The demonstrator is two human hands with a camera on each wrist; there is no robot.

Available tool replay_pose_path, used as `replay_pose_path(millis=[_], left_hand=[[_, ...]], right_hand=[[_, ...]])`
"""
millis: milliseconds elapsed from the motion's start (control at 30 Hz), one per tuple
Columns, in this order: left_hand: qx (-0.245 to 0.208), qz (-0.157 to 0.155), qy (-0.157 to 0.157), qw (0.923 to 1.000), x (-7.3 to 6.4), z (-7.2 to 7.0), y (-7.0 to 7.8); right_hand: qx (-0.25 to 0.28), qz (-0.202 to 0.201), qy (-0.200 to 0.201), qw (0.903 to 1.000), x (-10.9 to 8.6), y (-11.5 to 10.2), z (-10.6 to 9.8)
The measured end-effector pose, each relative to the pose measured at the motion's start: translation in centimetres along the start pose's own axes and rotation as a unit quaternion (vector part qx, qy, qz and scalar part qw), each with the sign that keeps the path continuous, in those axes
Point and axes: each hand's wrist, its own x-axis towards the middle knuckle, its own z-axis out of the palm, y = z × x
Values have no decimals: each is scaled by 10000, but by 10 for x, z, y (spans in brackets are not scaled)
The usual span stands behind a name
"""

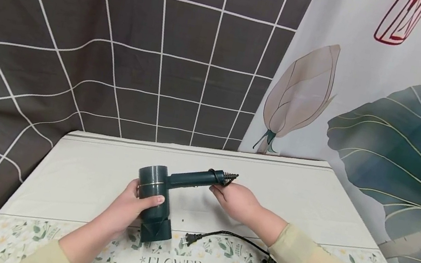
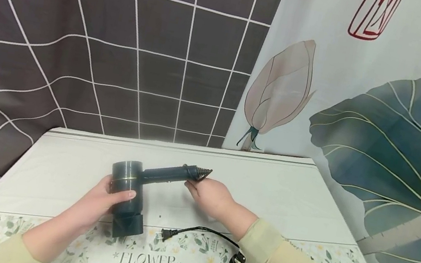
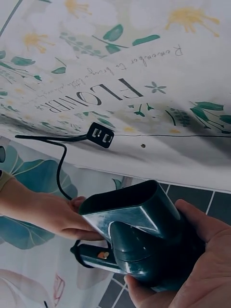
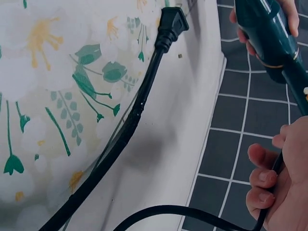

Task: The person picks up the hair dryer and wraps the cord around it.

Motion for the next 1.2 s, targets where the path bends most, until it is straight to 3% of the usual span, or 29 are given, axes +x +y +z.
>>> replay_pose_path(millis=[233, 600, 867, 1200], left_hand=[[226, 6, 194, 9996, 2, -1, 0], [613, 70, 507, 9968, 4, -8, -2], [899, 51, 622, 9940, 4, -12, -3], [1061, 85, 813, 9910, 5, -18, -1]], right_hand=[[-241, -193, -98, 9995, -1, -2, 2], [-449, -953, 49, 9944, -7, -5, -1], [-180, -1433, 157, 9894, -7, -4, -4], [-280, -1655, 154, 9857, -6, -3, -12]])
